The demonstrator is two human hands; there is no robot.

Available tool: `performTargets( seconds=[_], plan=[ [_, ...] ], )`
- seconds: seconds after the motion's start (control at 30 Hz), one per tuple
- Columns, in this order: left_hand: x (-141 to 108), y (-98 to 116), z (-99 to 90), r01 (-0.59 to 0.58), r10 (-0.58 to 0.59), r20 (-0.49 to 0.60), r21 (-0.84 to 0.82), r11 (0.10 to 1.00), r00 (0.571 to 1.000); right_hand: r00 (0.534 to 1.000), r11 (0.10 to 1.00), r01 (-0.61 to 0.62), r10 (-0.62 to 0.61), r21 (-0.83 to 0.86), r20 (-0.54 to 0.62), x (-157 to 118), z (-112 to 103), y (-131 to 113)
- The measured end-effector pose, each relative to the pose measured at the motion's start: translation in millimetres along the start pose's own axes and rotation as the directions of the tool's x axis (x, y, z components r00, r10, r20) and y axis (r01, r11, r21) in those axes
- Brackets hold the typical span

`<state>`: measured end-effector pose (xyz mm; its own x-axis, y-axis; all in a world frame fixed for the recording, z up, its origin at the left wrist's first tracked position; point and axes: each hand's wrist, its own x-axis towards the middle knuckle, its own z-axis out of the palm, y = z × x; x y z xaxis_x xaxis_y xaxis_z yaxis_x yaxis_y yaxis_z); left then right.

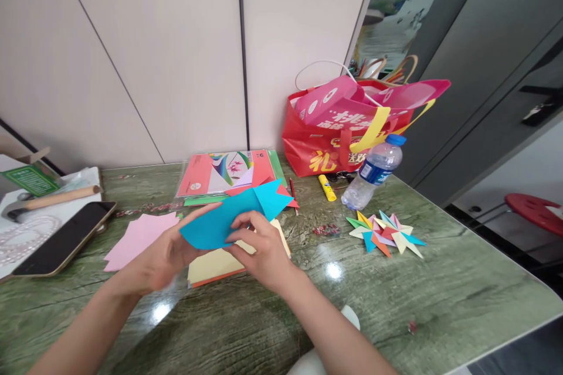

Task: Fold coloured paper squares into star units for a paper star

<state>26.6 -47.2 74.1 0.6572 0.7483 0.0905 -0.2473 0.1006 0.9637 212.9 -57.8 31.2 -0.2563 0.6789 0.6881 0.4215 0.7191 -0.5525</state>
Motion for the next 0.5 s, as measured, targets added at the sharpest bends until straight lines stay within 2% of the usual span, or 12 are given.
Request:
performTargets(
  seconds=[0.07,0.13,0.23,0.33,0.5],
  plan=[
    [2,-2,3.4,0.000,0.002,-0.039,0.056,0.998,0.999,1.000,1.000,-0.001,0.000,-0.017,-0.010,1,0,-1],
    [4,-4,7.2,0.015,0.002,-0.140,0.122,0.992,0.990,1.000,1.000,0.002,-0.002,-0.030,-0.015,0,0,-2],
    [8,-9,10.7,0.041,0.015,-0.288,0.188,0.981,0.958,1.000,0.999,0.023,-0.024,-0.047,-0.014,0,2,-1],
    [10,-13,9.9,0.039,0.031,-0.360,0.187,0.982,0.932,0.999,0.998,0.042,-0.043,-0.048,-0.029,0,2,-3],
    [12,-13,4.2,0.039,0.017,-0.442,0.118,0.992,0.897,0.974,0.996,-0.003,-0.018,-0.093,-0.224,2,-5,-8]
  ],
)
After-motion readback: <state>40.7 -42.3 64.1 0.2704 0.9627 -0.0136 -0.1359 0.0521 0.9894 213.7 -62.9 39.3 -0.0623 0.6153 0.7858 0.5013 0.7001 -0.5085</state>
